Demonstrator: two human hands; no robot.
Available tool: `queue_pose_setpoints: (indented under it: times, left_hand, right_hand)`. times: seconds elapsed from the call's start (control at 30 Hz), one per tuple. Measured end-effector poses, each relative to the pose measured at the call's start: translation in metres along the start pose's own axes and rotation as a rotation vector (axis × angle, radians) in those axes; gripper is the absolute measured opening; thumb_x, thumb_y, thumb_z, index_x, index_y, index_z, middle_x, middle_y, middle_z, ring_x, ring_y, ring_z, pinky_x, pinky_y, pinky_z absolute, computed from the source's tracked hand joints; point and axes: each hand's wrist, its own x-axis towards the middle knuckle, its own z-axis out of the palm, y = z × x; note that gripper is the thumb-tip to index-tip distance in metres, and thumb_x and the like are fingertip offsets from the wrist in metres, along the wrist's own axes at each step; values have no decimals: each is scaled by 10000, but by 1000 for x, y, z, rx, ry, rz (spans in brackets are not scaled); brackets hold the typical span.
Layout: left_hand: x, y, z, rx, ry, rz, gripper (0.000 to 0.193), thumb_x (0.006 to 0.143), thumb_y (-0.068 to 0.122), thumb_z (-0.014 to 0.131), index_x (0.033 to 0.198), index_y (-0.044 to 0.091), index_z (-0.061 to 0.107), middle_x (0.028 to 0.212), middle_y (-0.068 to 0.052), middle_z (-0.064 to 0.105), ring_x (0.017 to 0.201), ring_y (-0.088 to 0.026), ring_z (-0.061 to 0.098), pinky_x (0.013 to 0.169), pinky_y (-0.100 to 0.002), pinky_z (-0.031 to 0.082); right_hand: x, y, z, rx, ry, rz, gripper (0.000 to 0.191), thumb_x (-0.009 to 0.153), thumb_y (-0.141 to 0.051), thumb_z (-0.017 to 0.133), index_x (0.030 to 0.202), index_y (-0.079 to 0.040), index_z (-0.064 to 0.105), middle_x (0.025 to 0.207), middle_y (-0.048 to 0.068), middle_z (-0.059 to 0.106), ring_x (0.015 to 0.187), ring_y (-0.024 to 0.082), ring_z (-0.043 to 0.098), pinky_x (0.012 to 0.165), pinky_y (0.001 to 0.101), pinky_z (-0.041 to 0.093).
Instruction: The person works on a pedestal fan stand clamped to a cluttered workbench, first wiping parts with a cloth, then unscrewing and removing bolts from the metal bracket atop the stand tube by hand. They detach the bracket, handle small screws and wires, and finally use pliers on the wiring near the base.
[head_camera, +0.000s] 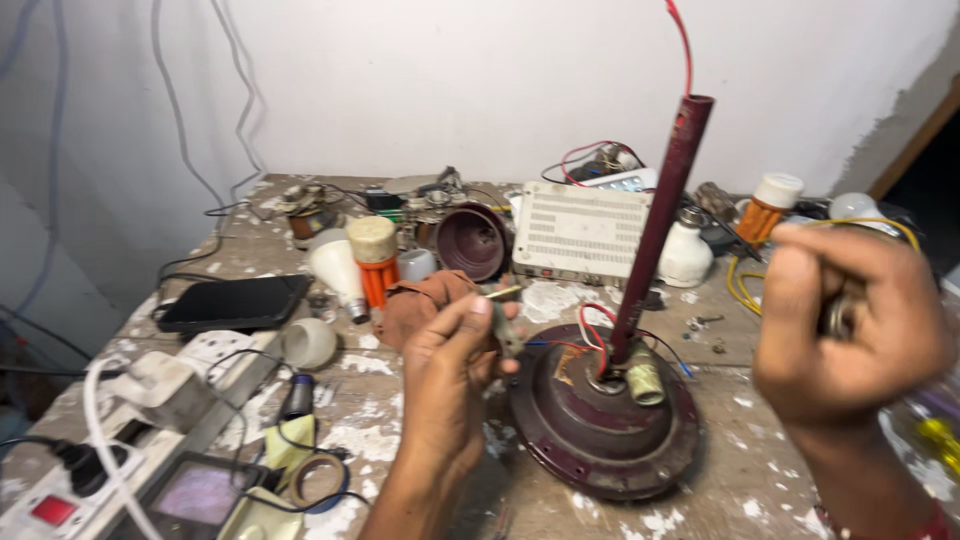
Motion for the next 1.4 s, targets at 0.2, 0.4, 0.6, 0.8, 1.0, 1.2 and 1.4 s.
queue_pose_setpoints:
  times: [0.2, 0.4, 0.6, 0.8, 1.0, 1.2, 1.4]
  left_hand:
    - [-12, 14, 10, -10, -196, 2, 356, 963, 227, 667, 1202, -33, 710, 994, -124, 769, 816, -158, 719, 617, -255, 524]
    - [-22, 14, 11, 109, -368, -3, 394, 971, 230, 676, 1237, -58, 707, 1008, -108, 767, 862, -130, 715, 656, -256, 537]
    - [-22, -5, 14, 174, -374, 106, 369, 917, 136, 801, 1216, -70, 729, 967, -98, 759, 800, -110, 663, 689, -246, 536]
    - [-24, -16, 23, 203, -263, 148, 383, 828, 69, 836, 1169, -29, 691, 934, -60, 757, 787, -83, 677, 671, -219, 544]
    - [-26, -17, 22, 273, -241, 149, 348, 826, 92, 824, 1143, 20, 699, 874, -37, 741, 732, -69, 663, 606, -215, 534]
    - [-23, -21, 19, 261, -242, 130, 191, 874, 104, 825, 936, -17, 692, 866, -55, 741, 681, -84, 642, 585, -232, 534]
    - [-23, -15, 25, 192, -255, 120, 300, 865, 98, 789, 1142, 80, 676, 865, -35, 728, 706, -69, 657, 543, -218, 529]
  right_hand:
    - [1, -55, 33, 36, -309, -199, 175, 912, -51, 780, 1077, -24, 729, 716, 37, 685, 572, 76, 605, 535, 252, 445]
    - [-17, -59, 39, 164, -374, -173, 160, 953, -80, 753, 1089, -28, 686, 884, 70, 733, 755, 115, 721, 609, 235, 541]
    - [-33, -47, 29, 148, -445, -14, 81, 928, -88, 728, 966, -27, 689, 739, 27, 695, 594, 81, 656, 551, 248, 500]
    - [-43, -43, 28, 266, -505, 260, 76, 963, -91, 699, 910, -39, 682, 613, -37, 635, 530, 13, 542, 474, 220, 421]
    - [-42, -42, 29, 319, -446, 276, 93, 948, -73, 702, 1020, -22, 672, 652, -83, 634, 535, -30, 510, 452, 199, 380]
    - [-39, -37, 30, 299, -472, 211, 115, 942, -67, 730, 1049, -31, 706, 611, -63, 580, 544, -7, 500, 468, 206, 384]
    - [-42, -39, 34, 267, -453, 145, 128, 933, -72, 748, 1049, -33, 710, 615, -48, 588, 539, 2, 530, 471, 209, 401]
